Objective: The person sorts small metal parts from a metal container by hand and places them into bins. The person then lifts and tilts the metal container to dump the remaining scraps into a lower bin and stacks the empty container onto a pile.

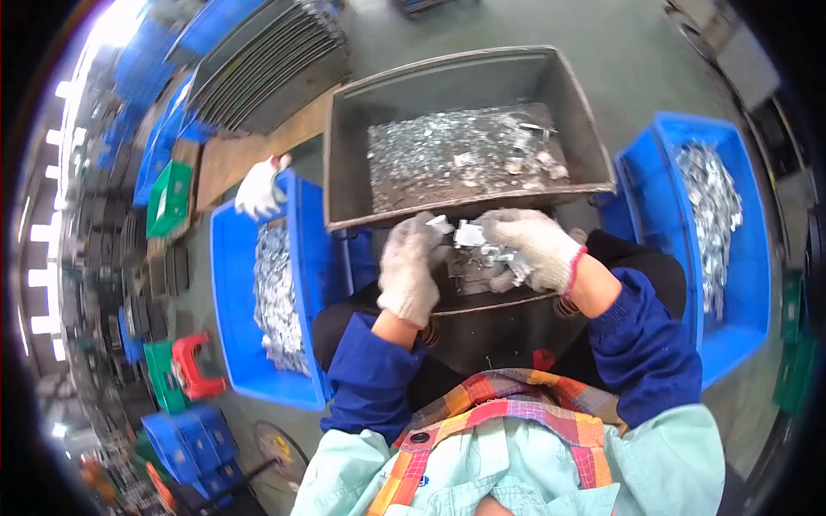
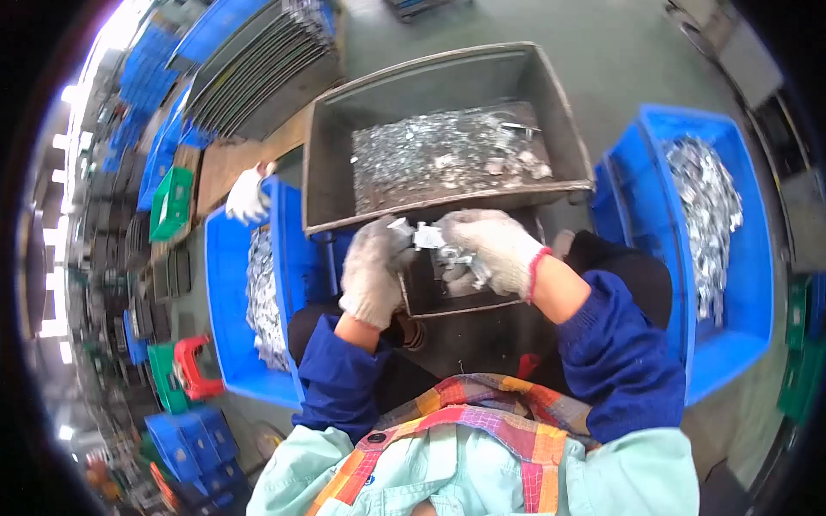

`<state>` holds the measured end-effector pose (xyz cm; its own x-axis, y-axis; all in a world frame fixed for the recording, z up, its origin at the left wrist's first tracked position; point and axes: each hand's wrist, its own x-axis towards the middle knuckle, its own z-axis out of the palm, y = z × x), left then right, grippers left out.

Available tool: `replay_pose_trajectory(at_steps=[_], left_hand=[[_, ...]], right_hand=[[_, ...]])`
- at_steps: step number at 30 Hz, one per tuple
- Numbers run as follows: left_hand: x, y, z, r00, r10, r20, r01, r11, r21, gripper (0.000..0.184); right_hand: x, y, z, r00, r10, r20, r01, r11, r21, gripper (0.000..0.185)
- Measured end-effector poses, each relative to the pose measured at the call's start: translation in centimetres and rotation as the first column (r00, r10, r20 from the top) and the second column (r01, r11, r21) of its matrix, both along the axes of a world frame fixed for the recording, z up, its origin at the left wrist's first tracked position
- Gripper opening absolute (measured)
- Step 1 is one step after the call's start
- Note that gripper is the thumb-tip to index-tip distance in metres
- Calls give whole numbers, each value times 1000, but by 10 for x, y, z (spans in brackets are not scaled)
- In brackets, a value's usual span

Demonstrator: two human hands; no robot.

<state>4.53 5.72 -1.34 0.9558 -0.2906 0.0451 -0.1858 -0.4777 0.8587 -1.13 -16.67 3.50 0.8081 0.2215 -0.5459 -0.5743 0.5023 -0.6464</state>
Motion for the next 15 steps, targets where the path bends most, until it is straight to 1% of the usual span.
replay_pose_trajectory(at_steps=[1, 2, 3, 4, 5, 6, 7, 8, 9, 10, 11, 12, 13, 14, 15], left_hand=[[2, 5, 2, 975, -125, 183, 83, 971, 223, 29], [6, 8, 3, 898, -253, 360, 82, 901, 427, 30], [6, 2, 21, 880, -286, 380, 88, 884, 460, 32], [12, 6, 26, 819, -373, 435, 95, 838, 537, 33], [15, 10, 25, 805, -361, 471, 82, 854, 513, 30], [21, 18, 17, 946, -186, 265, 144, 975, 168, 32], [22, 20, 18, 995, -93, 28, 95, 990, -108, 35], [23, 22, 20, 979, -12, -204, -67, 925, -374, 37], [21, 24, 31, 929, 19, -370, -230, 813, -535, 39], [26, 34, 35, 929, 29, -369, -249, 787, -564, 38], [37, 54, 41, 929, 36, -368, -269, 750, -605, 38], [58, 87, 26, 959, 42, -281, -218, 742, -634, 38], [68, 103, 35, 933, 226, -281, -355, 711, -607, 37], [80, 115, 40, 893, 387, -231, -446, 682, -579, 37], [85, 134, 47, 815, 552, -175, -546, 632, -550, 36]], right_hand=[[-3, -3, -6, 1000, -23, 18, 23, 1000, -3, 22], [-3, -4, -14, 998, 5, 57, -4, 1000, -22, 21], [-4, -6, -19, 997, 10, 82, -5, 998, -56, 19], [-5, -10, -14, 985, 8, 170, 10, 995, -103, 19], [-8, -12, -14, 977, 13, 214, 25, 985, -174, 21], [-11, -13, -12, 967, 19, 255, 45, 969, -244, 24], [-16, -13, 9, 991, -59, 124, 76, 988, -136, 25], [-15, -18, 8, 980, -55, 189, 85, 985, -151, 26], [-11, -21, 4, 965, -29, 260, 74, 984, -163, 27], [-8, -24, 3, 951, -117, 286, 155, 981, -114, 31], [-3, -28, 10, 954, -149, 260, 187, 974, -129, 30], [-7, -40, 26, 932, -155, 327, 244, 937, -249, 29], [-8, -59, 29, 893, -173, 416, 320, 894, -315, 29], [-11, -76, 32, 848, -183, 497, 401, 835, -377, 29], [-19, -89, 48, 849, -343, 402, 467, 844, -266, 31]])
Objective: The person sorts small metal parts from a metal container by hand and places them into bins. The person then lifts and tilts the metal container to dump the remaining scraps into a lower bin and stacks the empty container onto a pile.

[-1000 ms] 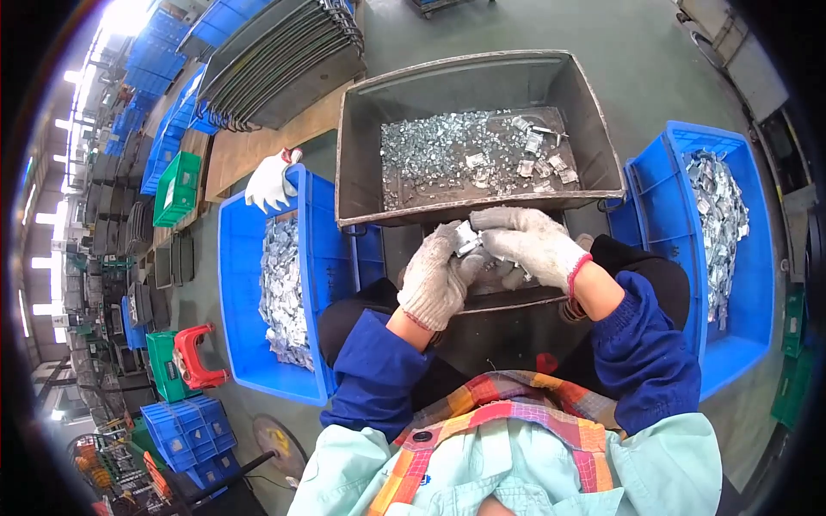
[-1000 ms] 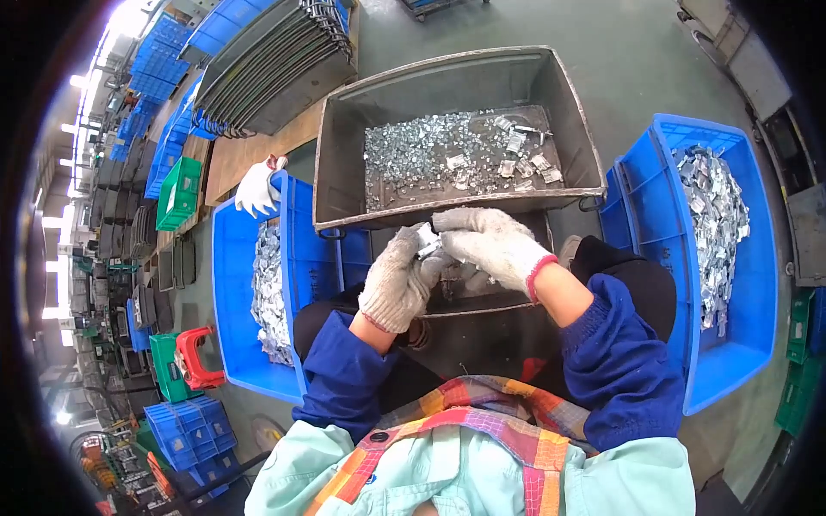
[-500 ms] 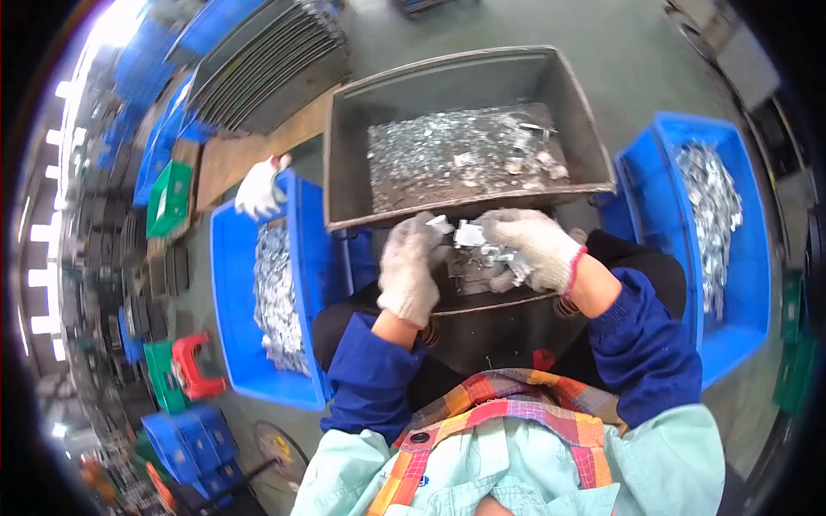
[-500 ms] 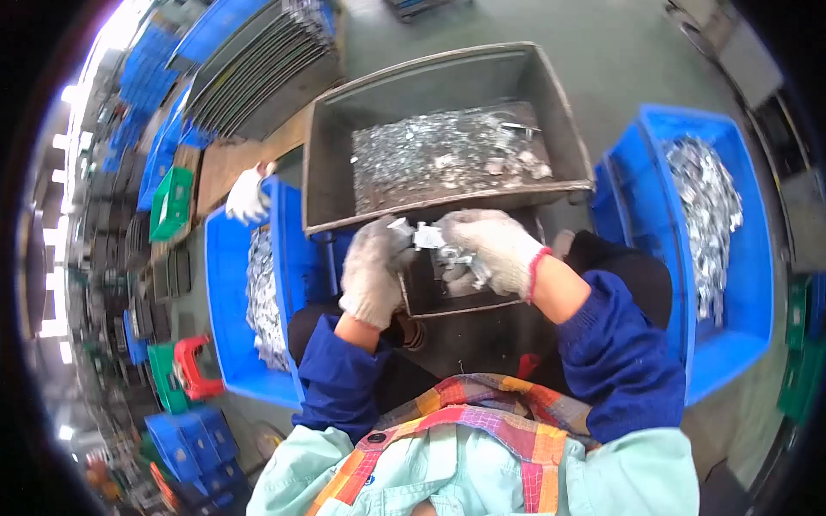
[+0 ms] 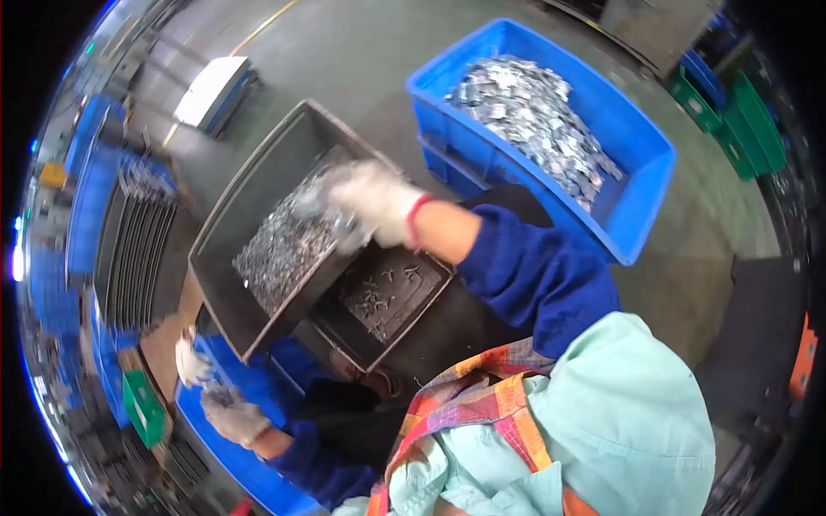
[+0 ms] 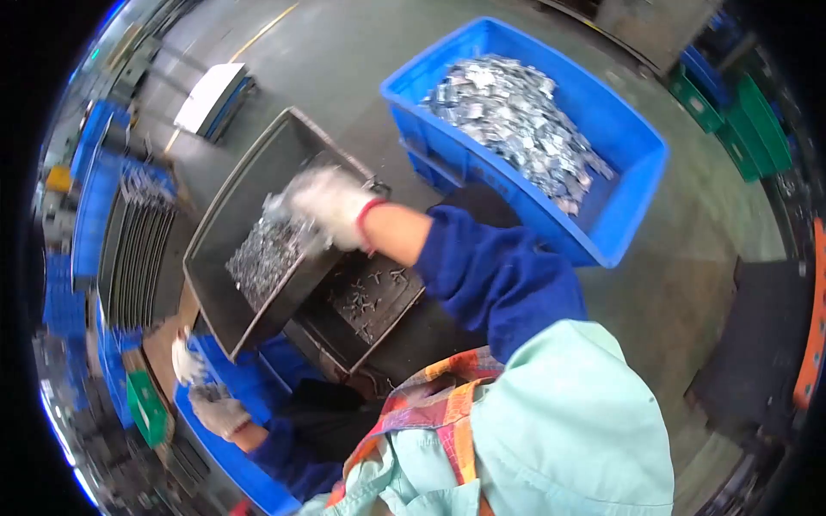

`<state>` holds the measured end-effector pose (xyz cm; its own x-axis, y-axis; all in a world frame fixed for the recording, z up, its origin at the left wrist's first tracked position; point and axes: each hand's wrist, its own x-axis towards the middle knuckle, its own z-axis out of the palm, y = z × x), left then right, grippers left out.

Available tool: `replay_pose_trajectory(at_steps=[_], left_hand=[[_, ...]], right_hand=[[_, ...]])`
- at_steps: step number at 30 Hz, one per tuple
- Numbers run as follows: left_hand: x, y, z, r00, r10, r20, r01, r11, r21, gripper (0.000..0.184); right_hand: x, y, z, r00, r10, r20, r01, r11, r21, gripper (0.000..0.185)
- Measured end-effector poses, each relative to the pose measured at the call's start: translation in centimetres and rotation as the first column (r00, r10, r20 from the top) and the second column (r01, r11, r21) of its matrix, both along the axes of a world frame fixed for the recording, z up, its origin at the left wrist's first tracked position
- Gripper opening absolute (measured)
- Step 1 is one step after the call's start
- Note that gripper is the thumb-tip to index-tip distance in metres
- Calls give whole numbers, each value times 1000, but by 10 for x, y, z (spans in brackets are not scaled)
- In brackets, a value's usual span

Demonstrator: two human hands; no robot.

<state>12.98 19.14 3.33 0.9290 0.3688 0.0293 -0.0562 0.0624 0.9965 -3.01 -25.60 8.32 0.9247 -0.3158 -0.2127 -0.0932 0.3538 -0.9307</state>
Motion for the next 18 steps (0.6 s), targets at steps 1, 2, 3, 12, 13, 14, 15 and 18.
replay_pose_trajectory(at_steps=[1, 2, 3, 12, 13, 14, 15, 18], left_hand=[[-1, 22, 7, 998, 69, -13, -61, 942, 330, 37], [-3, 42, 13, 989, 147, -21, -102, 779, 618, 37], [4, 53, 26, 963, 269, -33, -199, 782, 591, 40], [-20, -10, 38, 952, 303, 36, -296, 890, 345, 66], [-16, -14, 32, 957, 288, 26, -287, 937, 197, 62], [-13, -17, 26, 967, 254, 23, -255, 956, 146, 60], [-9, -18, 21, 974, 225, 21, -226, 970, 92, 58], [6, -7, -5, 996, 46, 80, -58, 987, 150, 35]], right_hand=[[-9, -13, 16, 992, -115, -58, 123, 980, 160, 33], [-13, -29, 21, 978, -206, -29, 208, 973, 99, 30], [-17, -46, 26, 956, -293, 1, 293, 956, 36, 27], [-109, -155, 12, 453, -877, 163, 891, 440, -110, 40], [-122, -161, 2, 462, -872, 160, 885, 440, -152, 40], [-135, -171, -11, 460, -878, 130, 870, 417, -263, 38], [-146, -181, -26, 473, -880, 49, 829, 426, -362, 35], [-173, -186, -37, 607, -780, -153, 148, 300, -942, 59]])
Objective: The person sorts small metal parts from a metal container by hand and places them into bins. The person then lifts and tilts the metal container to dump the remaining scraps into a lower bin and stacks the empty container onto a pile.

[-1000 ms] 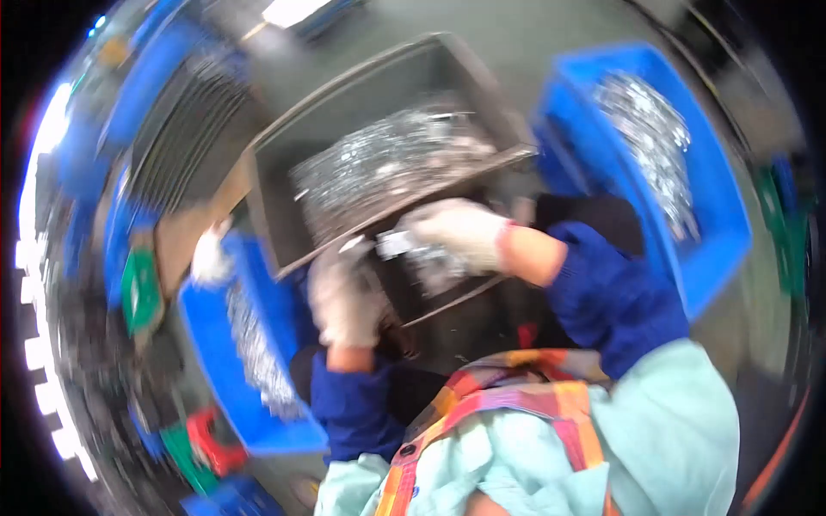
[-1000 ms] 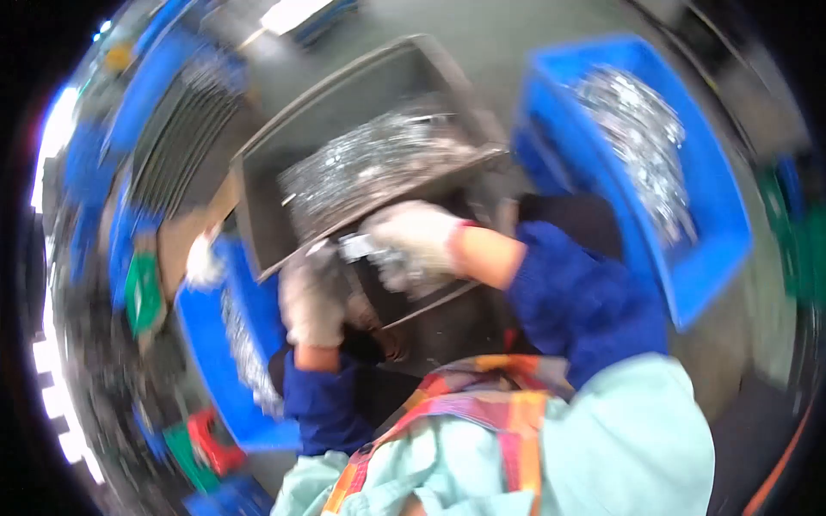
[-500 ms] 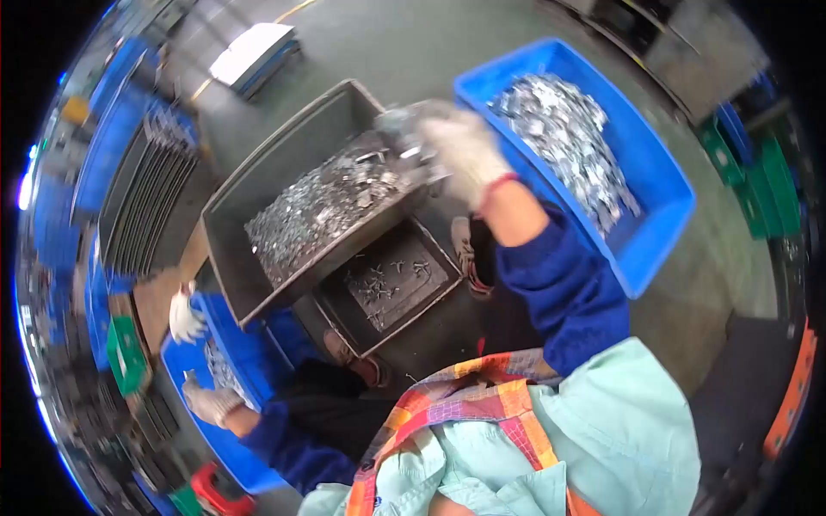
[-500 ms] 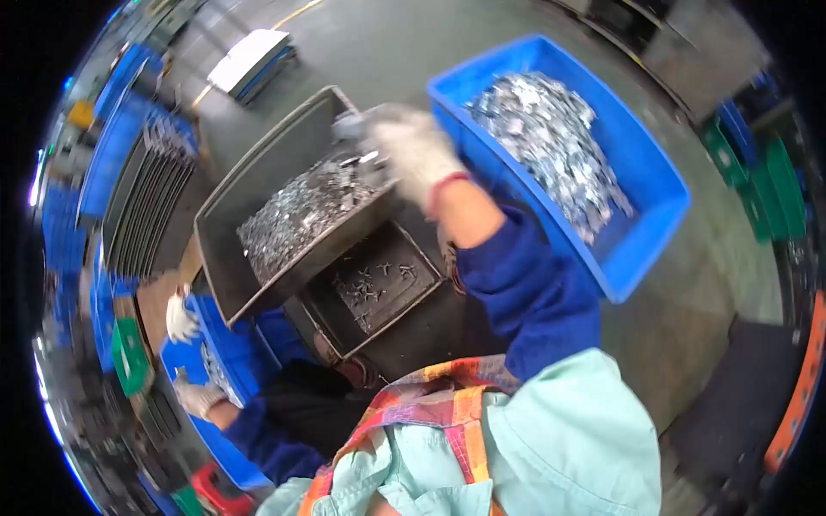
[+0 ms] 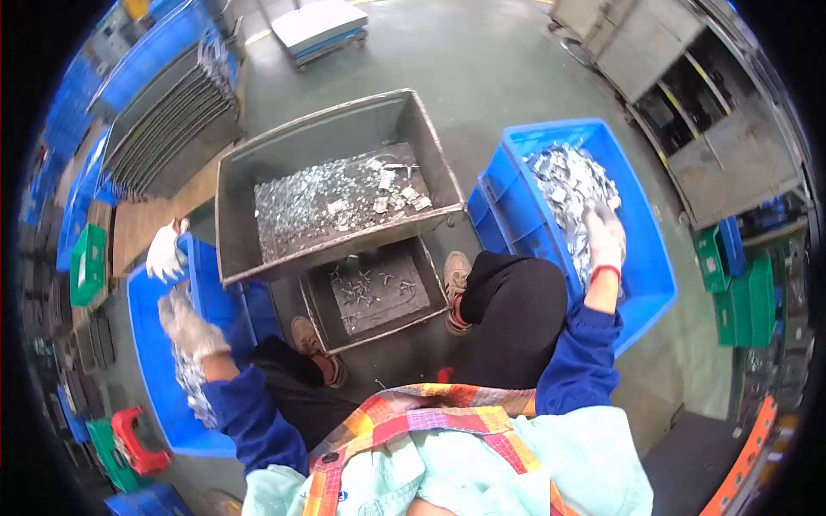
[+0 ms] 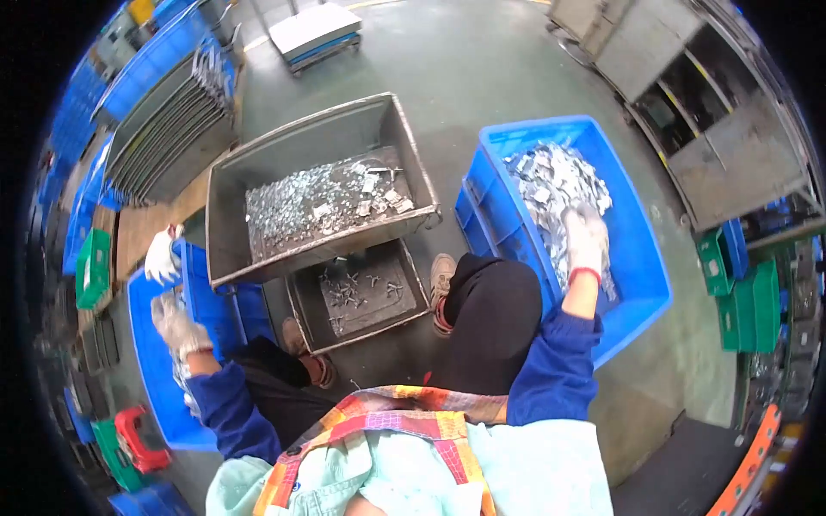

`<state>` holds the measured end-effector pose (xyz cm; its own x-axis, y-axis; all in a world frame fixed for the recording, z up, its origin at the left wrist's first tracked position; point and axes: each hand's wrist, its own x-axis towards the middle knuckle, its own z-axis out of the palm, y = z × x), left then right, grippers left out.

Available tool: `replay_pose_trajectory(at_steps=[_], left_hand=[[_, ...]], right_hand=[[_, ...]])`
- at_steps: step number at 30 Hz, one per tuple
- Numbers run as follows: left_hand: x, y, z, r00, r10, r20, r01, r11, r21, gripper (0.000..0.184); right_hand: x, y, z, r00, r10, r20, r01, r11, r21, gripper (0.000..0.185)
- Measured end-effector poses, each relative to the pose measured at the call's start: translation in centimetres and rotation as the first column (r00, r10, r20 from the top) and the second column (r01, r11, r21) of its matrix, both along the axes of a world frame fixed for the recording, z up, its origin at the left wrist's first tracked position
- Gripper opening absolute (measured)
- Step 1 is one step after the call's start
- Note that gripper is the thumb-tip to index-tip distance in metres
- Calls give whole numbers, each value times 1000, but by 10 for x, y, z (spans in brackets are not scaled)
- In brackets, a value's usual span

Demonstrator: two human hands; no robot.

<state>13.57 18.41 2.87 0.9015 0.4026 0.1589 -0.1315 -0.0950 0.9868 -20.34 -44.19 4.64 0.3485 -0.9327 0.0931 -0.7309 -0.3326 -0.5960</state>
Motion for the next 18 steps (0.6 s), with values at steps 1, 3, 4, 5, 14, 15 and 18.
replay_pose_trajectory(at_steps=[1, 3, 4, 5, 14, 15, 18], left_hand=[[2, 2, -4, 999, -41, 14, 39, 990, 132, 28], [0, -29, 2, 994, 62, -89, -67, 996, -58, 35], [6, -37, 2, 994, 12, -105, -27, 989, -143, 37], [7, -54, 7, 997, -45, -69, 29, 976, -217, 38], [31, -120, 25, 927, -316, -205, 133, 784, -606, 39], [39, -117, 8, 926, -356, -127, 161, 674, -721, 35], [55, -113, 22, 908, -418, -2, 252, 551, -796, 24]], right_hand=[[-9, -16, -22, 995, 30, -91, -38, 996, -79, 62], [2, -6, -25, 994, -31, 101, 38, 997, -67, 59], [15, -2, -7, 987, 42, 157, -43, 999, 5, 54], [31, 3, -1, 967, 59, 246, -63, 998, 8, 51], [232, 84, 41, 544, 836, -71, -789, 481, -382, 28], [254, 95, 36, 488, 859, -154, -849, 427, -311, 28], [328, 133, 13, 340, 851, -401, -935, 352, -44, 34]])
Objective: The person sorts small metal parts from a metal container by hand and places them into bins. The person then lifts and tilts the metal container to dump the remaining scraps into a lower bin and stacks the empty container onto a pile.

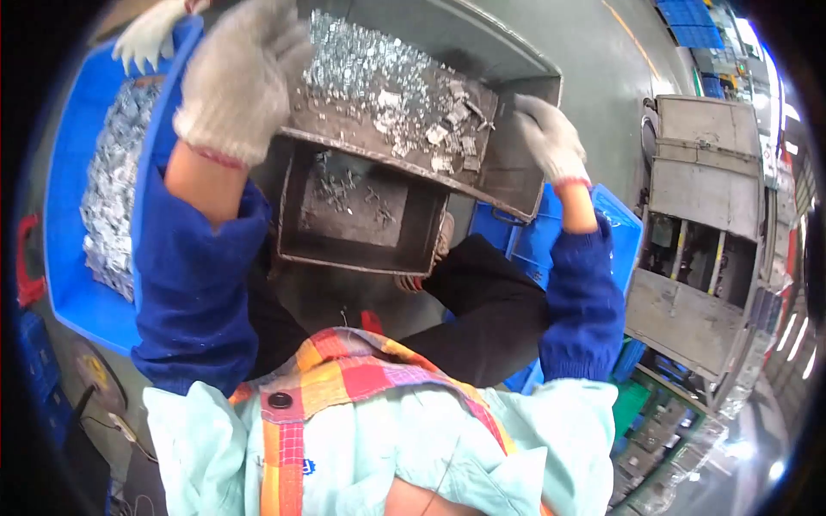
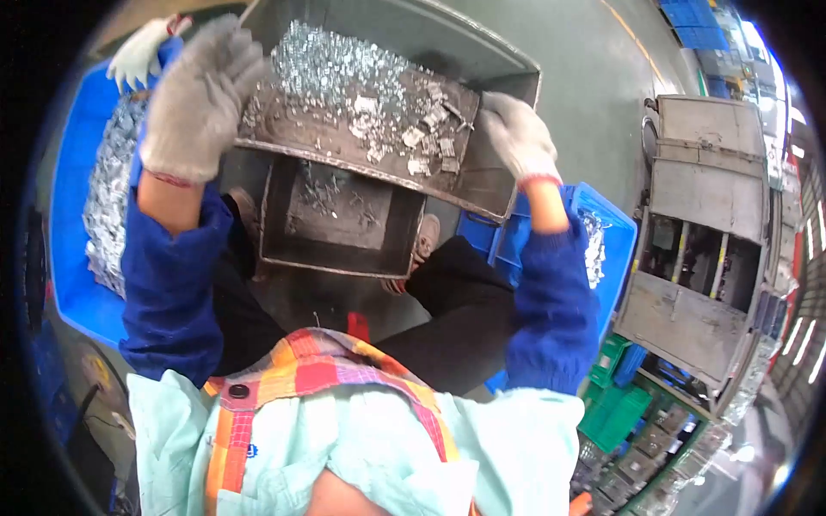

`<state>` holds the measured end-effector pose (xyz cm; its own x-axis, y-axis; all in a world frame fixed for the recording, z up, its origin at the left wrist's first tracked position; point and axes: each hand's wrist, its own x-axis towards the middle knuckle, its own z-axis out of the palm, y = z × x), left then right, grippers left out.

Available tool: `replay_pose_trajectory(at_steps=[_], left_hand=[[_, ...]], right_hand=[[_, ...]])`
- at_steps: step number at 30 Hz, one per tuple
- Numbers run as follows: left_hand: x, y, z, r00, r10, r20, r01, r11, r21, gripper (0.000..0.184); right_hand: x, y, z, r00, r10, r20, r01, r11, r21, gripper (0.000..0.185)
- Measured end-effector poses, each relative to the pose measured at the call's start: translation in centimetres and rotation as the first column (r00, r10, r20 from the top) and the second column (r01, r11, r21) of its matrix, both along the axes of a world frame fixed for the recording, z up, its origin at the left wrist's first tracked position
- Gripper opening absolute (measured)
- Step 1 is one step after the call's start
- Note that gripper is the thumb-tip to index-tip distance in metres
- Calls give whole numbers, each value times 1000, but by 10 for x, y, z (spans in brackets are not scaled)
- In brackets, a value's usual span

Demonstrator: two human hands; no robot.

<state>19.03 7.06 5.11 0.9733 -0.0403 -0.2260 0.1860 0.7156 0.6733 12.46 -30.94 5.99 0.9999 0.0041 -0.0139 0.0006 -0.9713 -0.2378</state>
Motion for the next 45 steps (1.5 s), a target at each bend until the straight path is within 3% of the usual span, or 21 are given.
replay_pose_trajectory(at_steps=[2, 5, 8, 13, 15, 16, 17, 18, 21, 22, 25, 27, 30, 32, 34, 35, 37, 39, 42, 44, 45], left_hand=[[14, 12, -7, 984, -75, 163, 101, 983, -153, 20], [-14, -35, 75, 969, 166, -184, -145, 982, 121, 27], [-13, -16, 77, 955, 153, -254, -71, 950, 305, 29], [-32, 14, 76, 989, -58, -134, 120, 846, 519, 39], [-38, 11, 85, 989, -49, -141, 121, 820, 559, 40], [-39, 12, 79, 993, -75, -90, 115, 789, 603, 38], [-36, 16, 64, 991, -130, 23, 78, 717, 693, 37], [-30, 17, 42, 956, -214, 199, -35, 590, 806, 36], [-24, 11, 22, 876, -364, 317, -223, 278, 934, 35], [-32, 12, 45, 946, -307, 104, 76, 521, 850, 34], [-43, -22, 37, 943, -313, 115, 29, 420, 907, 29], [-36, -23, 1, 738, -628, 246, -82, 279, 957, 28], [-66, -29, 11, 613, -765, 200, -11, 245, 970, 32], [-76, -47, -10, 643, -746, 176, 124, 327, 937, 34], [-91, -52, -10, 631, -757, 170, 73, 276, 958, 33], [-99, -66, -39, 666, -702, 251, 37, 367, 929, 31], [-116, -57, 2, 727, -680, 92, 264, 400, 878, 39], [-124, -55, 7, 703, -710, 31, 363, 396, 843, 43], [-133, -59, -4, 647, -752, 129, 235, 357, 904, 45], [-131, -56, 5, 578, -799, 166, 436, 475, 764, 40], [-131, -56, 7, 548, -824, 142, 383, 398, 834, 40]], right_hand=[[46, 5, -38, 970, 3, -244, -45, 985, -166, 39], [96, -8, -117, 877, -30, -480, -153, 929, -338, 46], [120, -24, -175, 846, -95, -525, -182, 873, -452, 56], [121, -5, -147, 876, -155, -457, -28, 929, -369, 50], [114, 9, -120, 847, -319, -425, 370, 928, 42, 44], [105, 13, -105, 807, -404, -430, 535, 809, 243, 41], [93, 1, -104, 852, -287, -437, 523, 498, 692, 31], [83, 18, -83, 883, -221, -414, 467, 332, 819, 28], [45, 61, -40, 931, -63, -360, 358, -33, 933, 31], [33, 77, -31, 947, -10, -320, 316, -129, 940, 32], [-1, 122, -11, 974, 22, -226, 222, -308, 925, 33], [-24, 155, -6, 986, -37, -164, 136, -393, 910, 32], [-53, 181, -3, 994, -46, -95, 78, -276, 958, 29], [-75, 191, -2, 962, -238, -130, 144, 44, 989, 39], [-95, 188, 6, 971, -216, -107, 141, 150, 978, 36], [-101, 186, 8, 967, -222, -124, 160, 152, 975, 33], [-111, 183, 11, 959, -233, -162, 202, 159, 966, 32], [-128, 163, -4, 950, -135, -283, 266, -131, 955, 32], [-138, 162, -20, 951, -218, -220, 236, 46, 971, 36], [-140, 157, -14, 897, 129, -422, 348, -794, 498, 38], [-139, 153, -17, 899, 42, -436, 338, -700, 629, 43]])
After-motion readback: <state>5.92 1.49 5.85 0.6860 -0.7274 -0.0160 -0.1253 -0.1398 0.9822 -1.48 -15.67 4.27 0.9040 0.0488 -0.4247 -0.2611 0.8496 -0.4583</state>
